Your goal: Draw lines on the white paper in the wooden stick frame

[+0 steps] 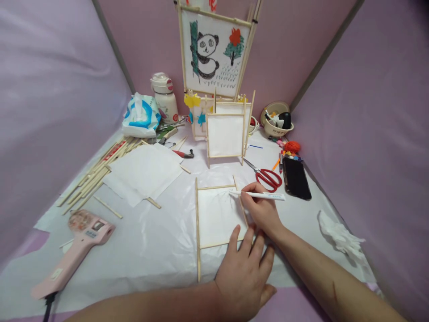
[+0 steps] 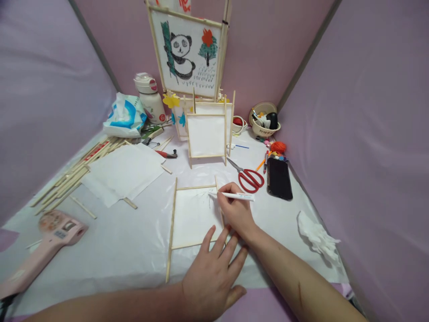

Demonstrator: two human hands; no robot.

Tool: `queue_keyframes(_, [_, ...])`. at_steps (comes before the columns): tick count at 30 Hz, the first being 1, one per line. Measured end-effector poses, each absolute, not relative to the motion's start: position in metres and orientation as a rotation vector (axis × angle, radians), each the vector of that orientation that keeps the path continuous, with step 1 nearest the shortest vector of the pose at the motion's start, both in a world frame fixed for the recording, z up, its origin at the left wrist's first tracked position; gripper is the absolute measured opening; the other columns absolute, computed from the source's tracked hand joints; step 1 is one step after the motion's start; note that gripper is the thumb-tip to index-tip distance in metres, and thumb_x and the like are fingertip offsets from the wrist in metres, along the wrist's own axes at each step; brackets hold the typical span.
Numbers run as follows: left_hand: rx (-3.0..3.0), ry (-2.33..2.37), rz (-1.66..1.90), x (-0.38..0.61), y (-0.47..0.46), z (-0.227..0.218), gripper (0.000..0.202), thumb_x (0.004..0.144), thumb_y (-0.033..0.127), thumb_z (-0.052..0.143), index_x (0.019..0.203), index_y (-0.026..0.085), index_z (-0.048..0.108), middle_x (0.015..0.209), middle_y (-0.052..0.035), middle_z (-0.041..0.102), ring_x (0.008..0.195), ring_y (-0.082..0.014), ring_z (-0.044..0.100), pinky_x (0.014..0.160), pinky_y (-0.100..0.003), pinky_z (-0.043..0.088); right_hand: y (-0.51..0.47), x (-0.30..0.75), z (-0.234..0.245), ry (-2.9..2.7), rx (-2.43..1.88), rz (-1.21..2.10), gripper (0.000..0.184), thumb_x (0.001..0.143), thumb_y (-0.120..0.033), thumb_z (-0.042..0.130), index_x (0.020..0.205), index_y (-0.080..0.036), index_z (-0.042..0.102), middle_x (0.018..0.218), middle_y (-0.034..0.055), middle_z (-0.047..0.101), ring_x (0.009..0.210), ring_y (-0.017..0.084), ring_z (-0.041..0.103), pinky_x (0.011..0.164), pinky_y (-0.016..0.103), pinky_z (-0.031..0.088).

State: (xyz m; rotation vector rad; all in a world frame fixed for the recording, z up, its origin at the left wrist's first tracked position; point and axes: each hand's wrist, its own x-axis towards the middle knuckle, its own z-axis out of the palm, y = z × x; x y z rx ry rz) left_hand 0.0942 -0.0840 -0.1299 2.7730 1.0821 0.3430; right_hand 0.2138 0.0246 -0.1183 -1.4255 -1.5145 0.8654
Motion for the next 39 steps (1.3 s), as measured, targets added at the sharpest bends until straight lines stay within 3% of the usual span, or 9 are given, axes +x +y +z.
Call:
queue_keyframes(11, [2.759, 1.042, 0.334, 0.0925, -0.0819, -0.1298, 0.061, 0.101, 0.056, 0.035, 0.145, 0.015, 0.044, 0.151, -0.0174, 0.042, 0.144, -0.0385, 0.025, 0.112, -0.061, 0.013, 0.0242, 0.2163, -0.1278, -1.581, -1.414, 0.813, 0.013, 0.089, -0.031, 0.056, 0.080, -0.022, 0.056, 0.067, -0.0022, 0.056, 0.062, 0.014, 0.052, 0.059, 0.027, 0.041])
queue_keyframes(39, [2.767, 1.067, 0.347, 0.0953, -0.0834, -0.1309, 0.062, 0.099, 0.057, 0.038, 0.144, 0.015, 0.045, 0.150, -0.0173, 0.043, 0.142, -0.0388, 0.027, 0.110, -0.060, 0.015, 0.0208, 0.2160, -0.1216, -1.576, -1.405, 0.966, 0.013, 0.087, -0.031, 0.057, 0.078, -0.022, 0.057, 0.068, -0.0012, 0.058, 0.063, 0.015, 0.053, 0.061, 0.028, 0.044])
